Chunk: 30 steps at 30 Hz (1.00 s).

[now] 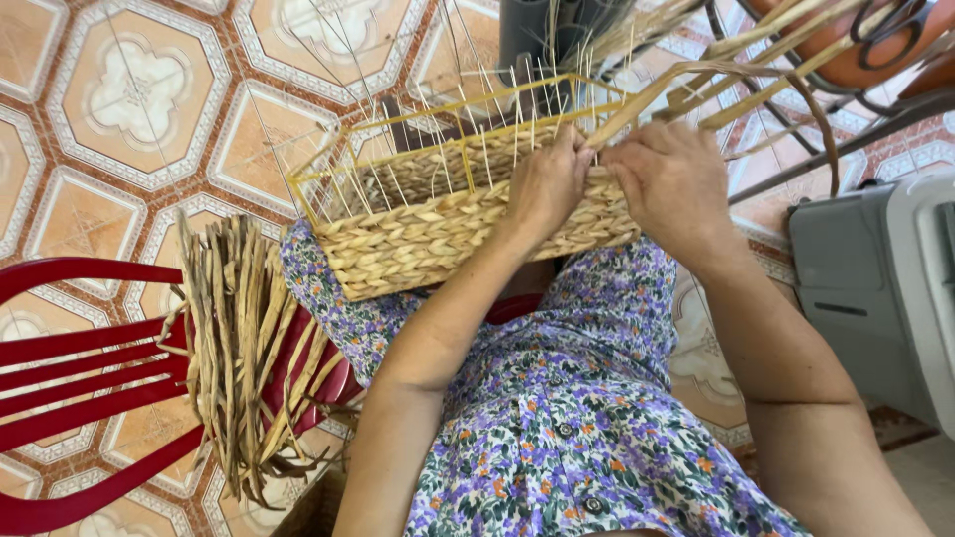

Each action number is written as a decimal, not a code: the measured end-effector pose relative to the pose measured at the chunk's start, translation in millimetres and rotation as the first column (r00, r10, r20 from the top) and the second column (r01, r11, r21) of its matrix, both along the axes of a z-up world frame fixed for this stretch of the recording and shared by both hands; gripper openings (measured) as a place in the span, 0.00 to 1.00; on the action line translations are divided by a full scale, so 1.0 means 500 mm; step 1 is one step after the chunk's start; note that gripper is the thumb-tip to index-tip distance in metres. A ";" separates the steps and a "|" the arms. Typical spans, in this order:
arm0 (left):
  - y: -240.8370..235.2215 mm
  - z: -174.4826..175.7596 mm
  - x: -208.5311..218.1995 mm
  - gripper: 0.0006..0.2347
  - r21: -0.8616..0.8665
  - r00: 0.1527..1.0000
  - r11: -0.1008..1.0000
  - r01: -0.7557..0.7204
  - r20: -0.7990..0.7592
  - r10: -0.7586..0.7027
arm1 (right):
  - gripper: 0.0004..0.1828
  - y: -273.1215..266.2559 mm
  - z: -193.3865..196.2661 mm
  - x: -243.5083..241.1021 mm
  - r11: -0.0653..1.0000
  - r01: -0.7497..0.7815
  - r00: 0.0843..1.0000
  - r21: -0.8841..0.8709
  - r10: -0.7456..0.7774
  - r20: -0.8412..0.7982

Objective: The person weaves a rectangular basket by hand, interlacing thin dried plant strips through a vertical wire frame. They repeatedly pull new strips through the weave and tighten them to build up the basket walls.

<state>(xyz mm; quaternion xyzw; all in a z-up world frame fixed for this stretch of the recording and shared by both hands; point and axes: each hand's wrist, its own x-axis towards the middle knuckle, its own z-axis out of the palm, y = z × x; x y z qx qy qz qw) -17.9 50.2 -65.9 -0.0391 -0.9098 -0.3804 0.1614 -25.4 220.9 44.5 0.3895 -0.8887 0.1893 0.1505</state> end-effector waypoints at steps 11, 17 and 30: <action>-0.068 0.075 -0.020 0.06 0.473 0.781 0.860 0.189 0.459 -0.424 | 0.07 0.007 -0.196 -0.094 0.735 0.490 0.563 -0.468 0.143 0.814; -0.034 0.107 -0.045 0.06 0.300 0.744 0.940 0.166 0.588 -0.318 | 0.10 0.028 -0.151 -0.029 0.696 0.341 0.523 -0.631 0.417 0.743; -0.033 0.053 -0.036 0.10 0.350 0.783 0.932 0.091 0.553 -0.284 | 0.16 0.144 -0.080 -0.078 0.970 0.092 0.969 0.227 -0.139 0.204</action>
